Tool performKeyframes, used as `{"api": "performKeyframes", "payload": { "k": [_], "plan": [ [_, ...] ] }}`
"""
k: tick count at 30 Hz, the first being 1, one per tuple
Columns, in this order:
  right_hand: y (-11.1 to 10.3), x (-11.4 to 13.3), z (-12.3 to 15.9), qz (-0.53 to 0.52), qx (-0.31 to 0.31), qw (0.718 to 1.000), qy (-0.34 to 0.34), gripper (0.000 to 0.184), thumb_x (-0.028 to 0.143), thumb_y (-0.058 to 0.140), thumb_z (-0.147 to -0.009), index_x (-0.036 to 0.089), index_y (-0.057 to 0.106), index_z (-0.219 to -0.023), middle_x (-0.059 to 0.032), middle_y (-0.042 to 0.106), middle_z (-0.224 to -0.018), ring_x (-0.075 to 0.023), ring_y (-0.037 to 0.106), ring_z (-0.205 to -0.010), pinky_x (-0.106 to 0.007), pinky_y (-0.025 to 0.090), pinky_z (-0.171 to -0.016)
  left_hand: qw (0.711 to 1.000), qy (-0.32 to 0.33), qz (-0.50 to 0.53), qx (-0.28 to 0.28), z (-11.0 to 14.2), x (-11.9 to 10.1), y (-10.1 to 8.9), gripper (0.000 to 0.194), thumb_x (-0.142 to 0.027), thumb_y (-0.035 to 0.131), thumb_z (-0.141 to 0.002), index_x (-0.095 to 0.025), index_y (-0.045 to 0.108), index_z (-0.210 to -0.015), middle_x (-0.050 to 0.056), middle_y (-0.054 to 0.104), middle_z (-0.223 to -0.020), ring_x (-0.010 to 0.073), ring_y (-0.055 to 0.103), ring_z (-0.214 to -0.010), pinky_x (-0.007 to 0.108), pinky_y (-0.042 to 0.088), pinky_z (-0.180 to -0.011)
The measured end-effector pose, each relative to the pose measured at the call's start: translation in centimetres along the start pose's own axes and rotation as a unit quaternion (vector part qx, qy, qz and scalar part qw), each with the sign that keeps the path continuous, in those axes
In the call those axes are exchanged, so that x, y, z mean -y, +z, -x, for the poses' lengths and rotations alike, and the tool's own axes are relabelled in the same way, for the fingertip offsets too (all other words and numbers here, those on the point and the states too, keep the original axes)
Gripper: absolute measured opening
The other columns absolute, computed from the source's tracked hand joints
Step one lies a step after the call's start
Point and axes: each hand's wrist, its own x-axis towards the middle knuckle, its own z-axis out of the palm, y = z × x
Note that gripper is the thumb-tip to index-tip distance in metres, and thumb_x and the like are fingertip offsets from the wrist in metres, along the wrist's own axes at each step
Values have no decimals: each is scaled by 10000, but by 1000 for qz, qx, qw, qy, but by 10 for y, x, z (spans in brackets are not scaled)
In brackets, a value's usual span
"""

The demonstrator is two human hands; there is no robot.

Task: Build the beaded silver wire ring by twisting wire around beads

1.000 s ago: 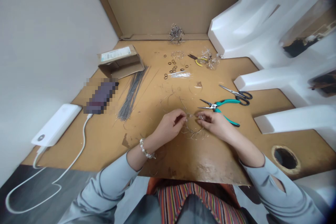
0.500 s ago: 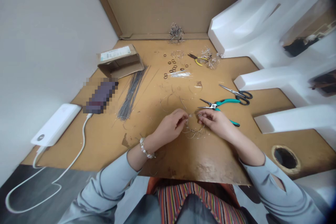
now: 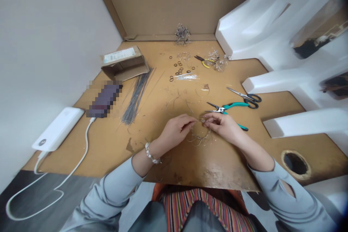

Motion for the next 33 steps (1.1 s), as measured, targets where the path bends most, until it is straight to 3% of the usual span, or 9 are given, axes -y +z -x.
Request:
{"api": "performKeyframes", "payload": {
  "k": [6, 12, 18, 25, 33],
  "plan": [
    [6, 6, 1, 41, -33, 998, -22, 150, 301, 611, -745, 190, 645, -841, -23, 693, -721, -148, 615, -634, -264, 471, -593, 1000, -18, -6, -6, -1, -4, 0, 174, -193, 492, -893, -171, 654, -953, 43, 692, -867, 139, 618, -779, 248, 464, -725],
    [5, 8, 4, 41, -18, 999, -19, 342, 272, 609, -756, 185, 588, -1086, -19, 713, -777, -136, 601, -628, -260, 463, -602, 999, -30, -16, -10, -1, -3, 0, 176, -194, 484, -893, -180, 652, -945, 37, 697, -865, 143, 620, -771, 256, 464, -724],
    [4, 7, 4, 32, 3, 999, -27, 403, 242, 597, -756, 184, 561, -1153, -33, 729, -868, -127, 569, -605, -267, 454, -590, 999, -45, -5, -19, -1, -2, 1, 171, -195, 492, -887, -169, 656, -926, 38, 686, -834, 133, 607, -748, 245, 455, -710],
    [-1, 1, 1, -60, 39, 997, -8, 464, 244, 582, -759, 180, 524, -1215, -85, 710, -999, -171, 639, -824, -297, 507, -678, 980, -132, 143, -41, -3, 4, 0, 199, -300, 507, -881, -150, 638, -889, -2, 594, -651, 103, 542, -596, 215, 428, -578],
    [-6, 4, 2, -75, 19, 997, -10, 457, 231, 582, -757, 187, 531, -1209, -91, 713, -999, -177, 644, -840, -320, 506, -725, 962, -175, 204, -53, -7, 1, -6, 222, -330, 522, -861, -143, 636, -896, 1, 613, -639, 88, 487, -540, 202, 373, -521]
  ]
}}
